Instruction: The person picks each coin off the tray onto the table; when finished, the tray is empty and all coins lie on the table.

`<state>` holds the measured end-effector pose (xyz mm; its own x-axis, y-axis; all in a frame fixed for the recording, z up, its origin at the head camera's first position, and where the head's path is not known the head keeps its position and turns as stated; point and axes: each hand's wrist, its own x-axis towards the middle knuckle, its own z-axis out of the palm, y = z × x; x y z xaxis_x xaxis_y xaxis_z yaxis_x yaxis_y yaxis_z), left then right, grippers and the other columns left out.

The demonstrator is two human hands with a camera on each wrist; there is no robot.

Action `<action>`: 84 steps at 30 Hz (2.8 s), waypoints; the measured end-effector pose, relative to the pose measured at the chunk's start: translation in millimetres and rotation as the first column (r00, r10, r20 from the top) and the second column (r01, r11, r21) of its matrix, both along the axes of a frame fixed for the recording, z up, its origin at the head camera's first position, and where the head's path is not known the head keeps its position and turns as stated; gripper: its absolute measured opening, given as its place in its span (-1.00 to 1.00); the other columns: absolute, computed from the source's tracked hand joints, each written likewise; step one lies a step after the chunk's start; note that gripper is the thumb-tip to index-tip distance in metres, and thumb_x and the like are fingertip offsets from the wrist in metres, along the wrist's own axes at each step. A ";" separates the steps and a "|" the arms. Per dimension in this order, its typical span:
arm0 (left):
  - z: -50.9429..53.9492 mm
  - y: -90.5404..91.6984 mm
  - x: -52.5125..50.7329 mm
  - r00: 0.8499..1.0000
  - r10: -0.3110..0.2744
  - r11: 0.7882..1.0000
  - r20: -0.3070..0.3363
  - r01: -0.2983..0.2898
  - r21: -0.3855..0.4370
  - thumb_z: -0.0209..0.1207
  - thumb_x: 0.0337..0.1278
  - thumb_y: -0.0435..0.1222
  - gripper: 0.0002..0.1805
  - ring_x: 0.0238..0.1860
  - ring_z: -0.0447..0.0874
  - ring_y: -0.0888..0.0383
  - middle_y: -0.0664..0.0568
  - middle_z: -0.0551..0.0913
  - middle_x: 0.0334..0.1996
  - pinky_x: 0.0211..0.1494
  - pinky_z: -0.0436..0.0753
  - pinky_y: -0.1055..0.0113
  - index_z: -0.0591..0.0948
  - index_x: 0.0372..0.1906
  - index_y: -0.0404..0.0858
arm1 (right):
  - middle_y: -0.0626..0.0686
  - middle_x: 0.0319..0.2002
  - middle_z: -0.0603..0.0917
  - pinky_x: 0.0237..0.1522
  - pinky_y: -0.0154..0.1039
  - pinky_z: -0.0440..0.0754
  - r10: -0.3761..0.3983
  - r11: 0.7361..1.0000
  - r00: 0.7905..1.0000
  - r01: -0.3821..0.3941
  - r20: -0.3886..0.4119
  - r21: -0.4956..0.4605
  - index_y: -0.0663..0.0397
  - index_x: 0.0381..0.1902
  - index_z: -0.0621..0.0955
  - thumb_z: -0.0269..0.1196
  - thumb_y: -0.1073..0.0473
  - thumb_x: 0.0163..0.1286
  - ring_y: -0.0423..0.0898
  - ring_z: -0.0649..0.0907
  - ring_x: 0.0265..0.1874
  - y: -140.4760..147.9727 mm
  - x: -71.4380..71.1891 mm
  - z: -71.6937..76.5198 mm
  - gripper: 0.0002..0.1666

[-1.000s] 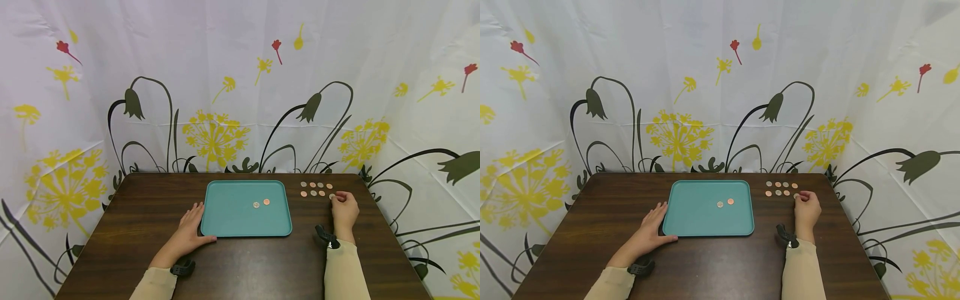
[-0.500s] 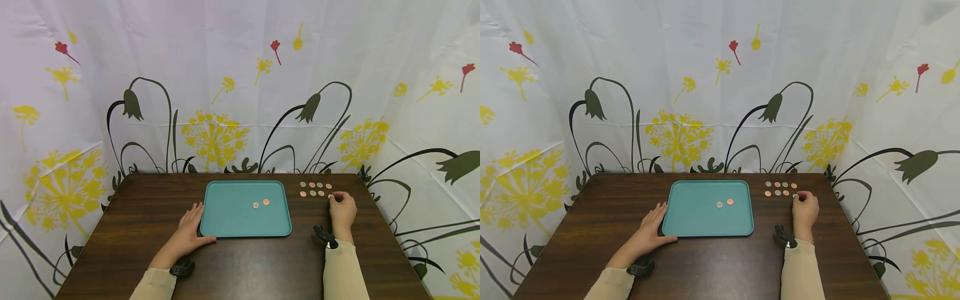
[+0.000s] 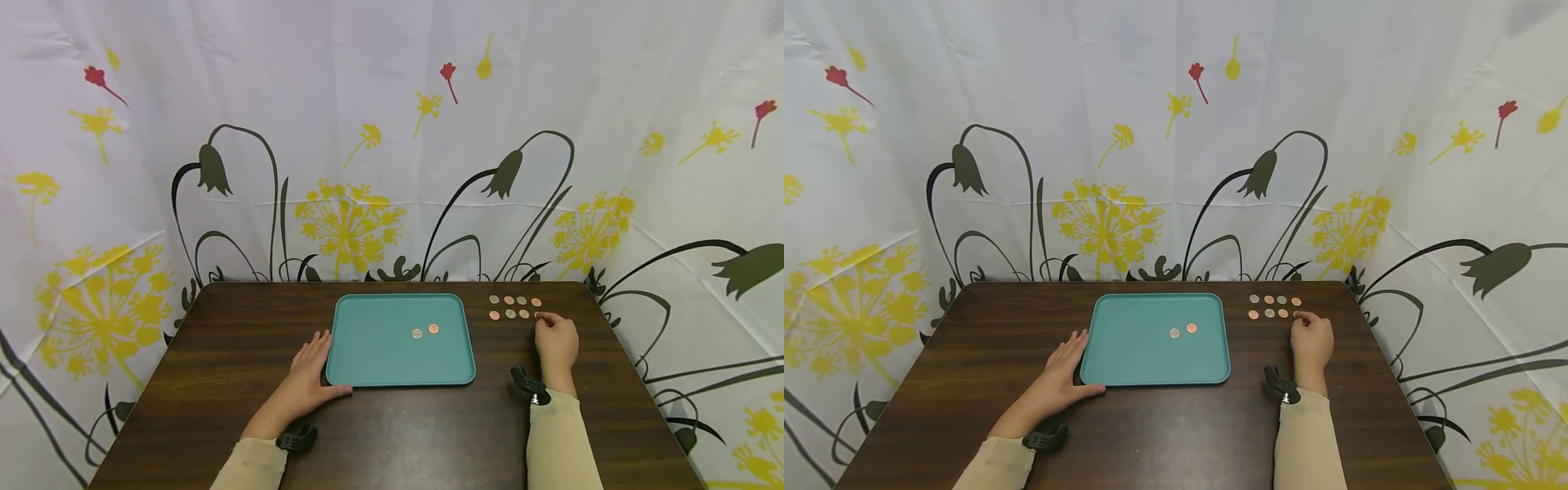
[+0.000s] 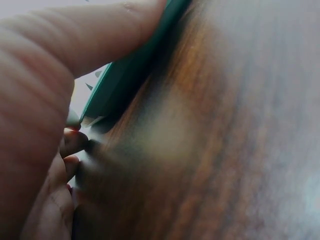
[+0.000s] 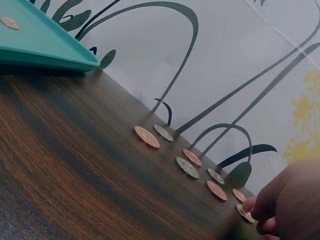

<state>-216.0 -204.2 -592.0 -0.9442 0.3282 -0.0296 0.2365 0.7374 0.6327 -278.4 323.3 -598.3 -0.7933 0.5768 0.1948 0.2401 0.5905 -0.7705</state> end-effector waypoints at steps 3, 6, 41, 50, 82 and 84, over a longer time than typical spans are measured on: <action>0.2 0.2 0.0 1.000 -0.001 1.000 -0.002 0.001 0.003 0.52 0.15 0.26 0.40 0.82 -0.22 -0.28 -0.26 -0.07 0.80 0.76 -0.17 -0.38 -0.03 0.80 -0.32 | 0.30 -0.17 0.73 -0.18 0.06 0.50 -0.002 1.000 1.000 0.002 0.005 -0.017 0.22 0.02 0.85 0.14 0.24 0.50 0.26 0.65 -0.14 0.3 -0.4 0.4 -0.61; -0.3 0.5 -0.1 1.000 -0.001 1.000 -0.004 0.001 0.008 0.52 0.15 0.26 0.40 0.82 -0.21 -0.28 -0.26 -0.07 0.80 0.77 -0.17 -0.38 -0.03 0.80 -0.32 | 0.29 -0.19 0.75 -0.19 0.05 0.50 -0.007 1.000 1.000 0.007 0.005 -0.013 0.21 0.00 0.86 0.15 0.24 0.49 0.25 0.66 -0.16 0.5 -0.5 0.7 -0.62; 1.5 0.3 -0.2 1.000 -0.004 1.000 0.000 0.004 0.001 0.53 0.17 0.22 0.39 0.81 -0.21 -0.31 -0.29 -0.06 0.80 0.76 -0.18 -0.38 -0.03 0.79 -0.36 | 0.17 -0.26 0.73 -0.42 -0.39 0.55 0.370 0.882 0.897 -0.421 -0.241 -0.211 0.21 -0.04 0.78 0.30 0.29 0.57 -0.06 0.65 -0.40 -87.2 -13.1 6.5 -0.84; 1.5 0.3 -0.6 1.000 -0.001 1.000 0.006 0.001 -0.003 0.51 0.17 0.27 0.41 0.81 -0.22 -0.31 -0.28 -0.09 0.80 0.76 -0.19 -0.39 -0.04 0.79 -0.35 | 0.26 -0.32 0.71 -0.62 -0.23 0.62 0.716 0.598 0.687 -0.696 -0.126 -0.398 0.13 0.03 0.78 0.33 0.11 0.63 -0.03 0.64 -0.50 -147.8 -5.4 7.7 -0.78; 0.5 -0.8 -1.7 1.000 -0.005 1.000 -0.010 0.005 0.006 0.51 0.15 0.28 0.41 0.82 -0.21 -0.29 -0.27 -0.08 0.80 0.76 -0.18 -0.38 -0.03 0.79 -0.34 | -0.14 -0.34 0.65 -0.32 -0.33 0.51 0.815 0.579 0.576 -0.813 0.063 -0.056 -0.24 -0.11 0.86 0.55 0.06 0.41 -0.23 0.54 -0.40 -163.5 -4.9 0.7 -0.87; 0.9 -0.4 -1.9 1.000 -0.004 1.000 -0.009 0.004 0.003 0.51 0.15 0.28 0.41 0.82 -0.21 -0.28 -0.27 -0.08 0.80 0.76 -0.18 -0.38 -0.03 0.79 -0.34 | -0.15 -0.33 0.64 -0.31 -0.34 0.52 0.827 0.560 0.557 -0.828 0.080 -0.029 -0.24 -0.08 0.87 0.56 0.06 0.40 -0.24 0.53 -0.40 -162.7 -5.1 1.4 -0.84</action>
